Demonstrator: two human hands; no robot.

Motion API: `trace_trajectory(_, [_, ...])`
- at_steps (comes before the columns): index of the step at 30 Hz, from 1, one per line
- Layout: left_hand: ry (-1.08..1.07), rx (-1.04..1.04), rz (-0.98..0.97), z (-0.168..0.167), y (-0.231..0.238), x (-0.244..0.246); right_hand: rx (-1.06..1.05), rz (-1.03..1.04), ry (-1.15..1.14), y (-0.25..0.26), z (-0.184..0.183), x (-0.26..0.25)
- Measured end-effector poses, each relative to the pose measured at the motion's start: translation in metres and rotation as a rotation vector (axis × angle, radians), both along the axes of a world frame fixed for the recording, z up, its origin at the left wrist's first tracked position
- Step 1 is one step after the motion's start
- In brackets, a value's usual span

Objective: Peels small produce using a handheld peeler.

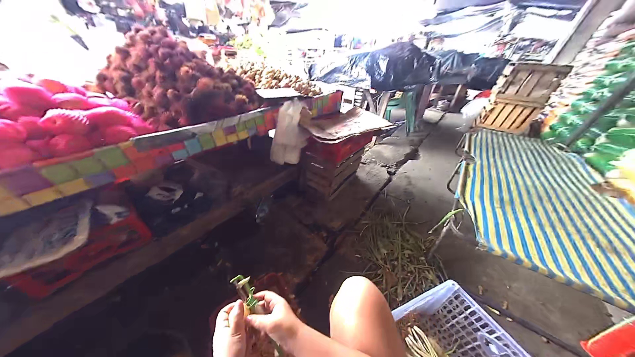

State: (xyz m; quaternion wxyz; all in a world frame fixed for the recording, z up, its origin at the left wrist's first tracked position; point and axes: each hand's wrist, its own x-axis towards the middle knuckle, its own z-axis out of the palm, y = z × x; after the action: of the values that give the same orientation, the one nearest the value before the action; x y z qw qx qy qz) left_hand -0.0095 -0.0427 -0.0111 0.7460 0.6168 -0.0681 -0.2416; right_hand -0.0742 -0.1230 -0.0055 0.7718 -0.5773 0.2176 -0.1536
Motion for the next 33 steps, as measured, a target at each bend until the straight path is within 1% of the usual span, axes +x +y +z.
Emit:
trace_trajectory(3, [-0.036,-0.105,0.067,0.000,-0.003,-0.001,0.051,0.032,0.014,0.002,0.003,0.002])
trace_trajectory(7, [-0.123,-0.090,0.121,0.002,-0.004,-0.005,0.094,0.003,0.029,0.000,0.003,0.005])
trace_trajectory(11, [-0.188,-0.006,0.097,-0.003,-0.005,-0.006,0.130,-0.040,0.069,-0.003,0.001,0.005])
trace_trajectory(13, [-0.232,0.050,0.073,0.002,-0.005,-0.008,0.126,-0.053,0.066,-0.005,0.004,0.001])
trace_trajectory(16, [-0.387,0.171,-0.023,0.017,0.001,0.001,0.134,-0.088,-0.004,-0.009,0.011,-0.005])
trace_trajectory(18, [-0.524,0.271,-0.081,0.033,0.005,0.010,0.191,-0.127,-0.066,-0.013,0.018,-0.010])
trace_trajectory(19, [-0.560,0.302,-0.088,0.042,0.005,0.013,0.229,-0.151,-0.095,-0.015,0.025,-0.014])
trace_trajectory(20, [-0.549,0.310,-0.091,0.051,0.005,0.015,0.265,-0.165,-0.120,-0.017,0.031,-0.018])
trace_trajectory(22, [-0.449,0.313,-0.078,0.060,0.004,0.020,0.325,-0.160,-0.169,-0.023,0.039,-0.024])
trace_trajectory(24, [-0.355,0.306,-0.067,0.058,0.001,0.024,0.361,-0.159,-0.206,-0.028,0.043,-0.027])
trace_trajectory(26, [-0.321,0.366,-0.108,0.051,-0.003,0.024,0.403,-0.166,-0.221,-0.031,0.044,-0.030])
trace_trajectory(29, [-0.356,0.529,-0.200,0.043,-0.005,0.028,0.456,-0.151,-0.240,-0.035,0.045,-0.033])
trace_trajectory(33, [-0.497,0.662,-0.163,0.046,-0.008,0.024,0.527,-0.109,-0.253,-0.039,0.046,-0.039])
